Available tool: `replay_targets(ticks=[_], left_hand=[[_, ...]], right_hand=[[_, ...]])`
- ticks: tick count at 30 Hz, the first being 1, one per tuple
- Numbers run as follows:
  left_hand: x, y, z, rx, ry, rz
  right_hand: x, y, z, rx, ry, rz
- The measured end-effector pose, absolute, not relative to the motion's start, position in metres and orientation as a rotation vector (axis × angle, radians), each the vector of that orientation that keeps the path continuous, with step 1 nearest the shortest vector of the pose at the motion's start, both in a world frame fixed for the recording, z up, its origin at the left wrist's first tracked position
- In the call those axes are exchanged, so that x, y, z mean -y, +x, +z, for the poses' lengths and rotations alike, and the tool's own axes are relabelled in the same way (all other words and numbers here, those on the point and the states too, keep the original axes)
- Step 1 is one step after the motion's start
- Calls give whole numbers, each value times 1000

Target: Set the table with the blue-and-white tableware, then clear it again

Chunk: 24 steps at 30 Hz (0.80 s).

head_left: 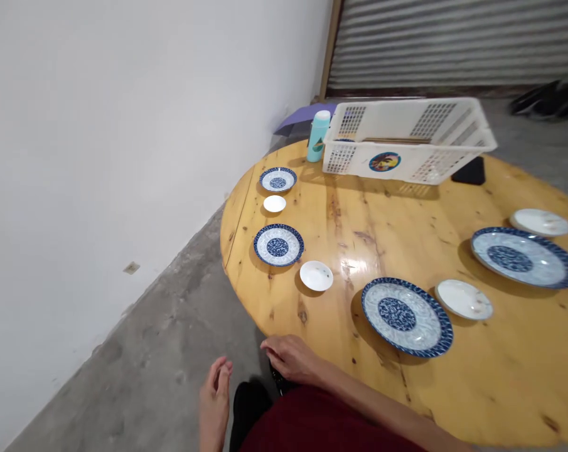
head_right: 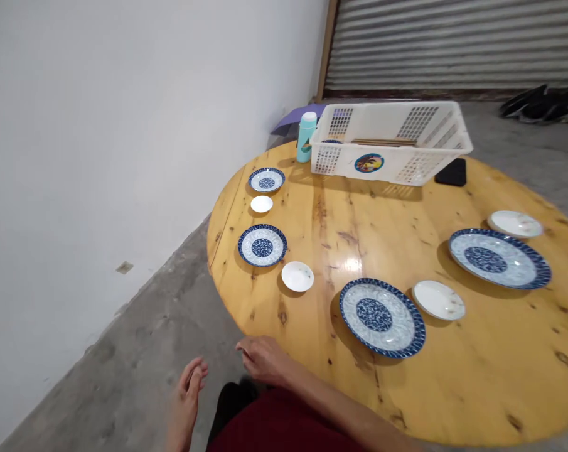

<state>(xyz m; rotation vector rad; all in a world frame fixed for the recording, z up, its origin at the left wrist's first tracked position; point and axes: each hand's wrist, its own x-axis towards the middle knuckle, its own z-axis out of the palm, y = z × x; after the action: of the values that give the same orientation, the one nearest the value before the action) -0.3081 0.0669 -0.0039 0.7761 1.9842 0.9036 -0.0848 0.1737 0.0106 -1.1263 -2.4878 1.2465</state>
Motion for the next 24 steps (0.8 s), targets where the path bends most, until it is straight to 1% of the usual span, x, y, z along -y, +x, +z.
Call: replay_targets(ticks=[4,7,10,14,18,24], left_hand=[[-164,-316,22,-1871,1010,850],[-248,-324,38,-1762,1185,844],[-336,-331,43,-1630,1262,898],[-455,-333,33,-1483,1277,890],[-560,-328,13,-1428,1241,796],[-678,-307,-21,-1366,1238,702]], right_hand=[[-185,-69,7,2240,-1410,1212],[-183,-64,-8,2018,-1601,1188],[-183,-73,-27,1814,-1716,1152],[-199,-99,-47,1566,-1856,1089],[-222,-131,-51,1329,-2023,1030],[-234,-161,-52,1086,-2182,1002]])
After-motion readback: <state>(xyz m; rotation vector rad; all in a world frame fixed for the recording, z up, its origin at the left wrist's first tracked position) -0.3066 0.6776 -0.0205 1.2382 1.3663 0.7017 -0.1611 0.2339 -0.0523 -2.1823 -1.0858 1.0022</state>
